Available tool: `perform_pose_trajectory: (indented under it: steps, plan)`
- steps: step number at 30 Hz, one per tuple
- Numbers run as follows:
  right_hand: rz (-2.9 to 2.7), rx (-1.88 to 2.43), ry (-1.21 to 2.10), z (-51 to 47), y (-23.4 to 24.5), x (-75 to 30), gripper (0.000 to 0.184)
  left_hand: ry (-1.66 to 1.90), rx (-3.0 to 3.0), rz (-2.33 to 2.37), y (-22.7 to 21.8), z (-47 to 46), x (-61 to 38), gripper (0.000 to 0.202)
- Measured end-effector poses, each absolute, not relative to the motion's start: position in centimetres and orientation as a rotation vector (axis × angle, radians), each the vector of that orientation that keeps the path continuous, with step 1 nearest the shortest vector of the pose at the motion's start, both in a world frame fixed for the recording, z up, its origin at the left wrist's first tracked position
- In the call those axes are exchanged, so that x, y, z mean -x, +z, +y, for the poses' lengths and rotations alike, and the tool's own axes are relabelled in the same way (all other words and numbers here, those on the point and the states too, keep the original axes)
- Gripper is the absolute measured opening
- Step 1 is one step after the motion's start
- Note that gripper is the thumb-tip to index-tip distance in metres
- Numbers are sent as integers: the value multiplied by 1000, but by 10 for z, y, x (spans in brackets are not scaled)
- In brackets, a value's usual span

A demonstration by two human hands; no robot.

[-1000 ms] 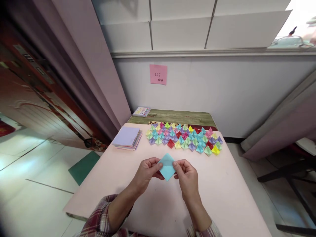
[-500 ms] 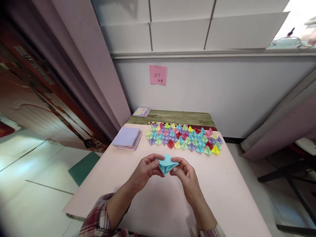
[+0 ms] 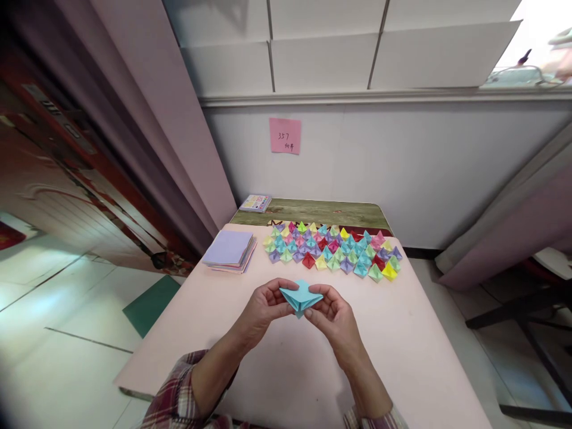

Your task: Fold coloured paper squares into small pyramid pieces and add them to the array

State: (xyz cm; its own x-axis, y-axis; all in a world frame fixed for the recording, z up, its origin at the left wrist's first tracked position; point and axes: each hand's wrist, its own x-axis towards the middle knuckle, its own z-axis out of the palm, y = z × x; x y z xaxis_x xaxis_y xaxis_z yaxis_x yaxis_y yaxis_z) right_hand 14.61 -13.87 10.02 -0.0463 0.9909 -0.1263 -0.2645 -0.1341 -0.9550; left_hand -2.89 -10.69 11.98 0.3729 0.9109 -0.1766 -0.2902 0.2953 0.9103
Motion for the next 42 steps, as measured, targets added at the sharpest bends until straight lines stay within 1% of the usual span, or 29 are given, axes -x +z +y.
perform_pose_trajectory:
  steps: [5,7,15,18,26,28,30,31,32,35,37,39,42]
  plan:
    - [-977,1027,1391,-140,96,-145,39,980,-960,899,120,-107,27,29]
    - [-962,1055,1352,-140,94,-144,39,988,-965,942,119,-106,26,28]
    - [-1044,1168,1236,-141,96,-135,31,1065,-941,983,115,-107,22,28]
    - [-1056,1184,1212,-141,98,-135,31,1059,-936,982,115,-107,21,31]
    - [-1050,1215,1154,-142,98,-133,30,1138,-950,993,112,-108,18,28]
    - [-1007,1200,1157,-143,100,-132,30,1151,-929,995,114,-108,18,34]
    - [-959,1192,1173,-143,101,-132,38,1128,-908,988,115,-107,20,48]
    - [-943,1195,1190,-143,102,-133,42,1096,-901,983,116,-107,21,51]
    - [-936,1202,1218,-143,102,-134,44,1057,-898,981,117,-106,22,50]
    - [-951,1215,1337,-141,101,-139,36,961,-907,993,116,-105,24,37]
    - [-971,1226,1384,-140,99,-143,34,933,-927,997,115,-105,25,30]
    - [-1014,1261,1362,-139,97,-146,34,923,-948,993,113,-105,25,26]
    - [-1142,1372,1232,-138,92,-149,35,920,-1035,1018,110,-105,27,26]
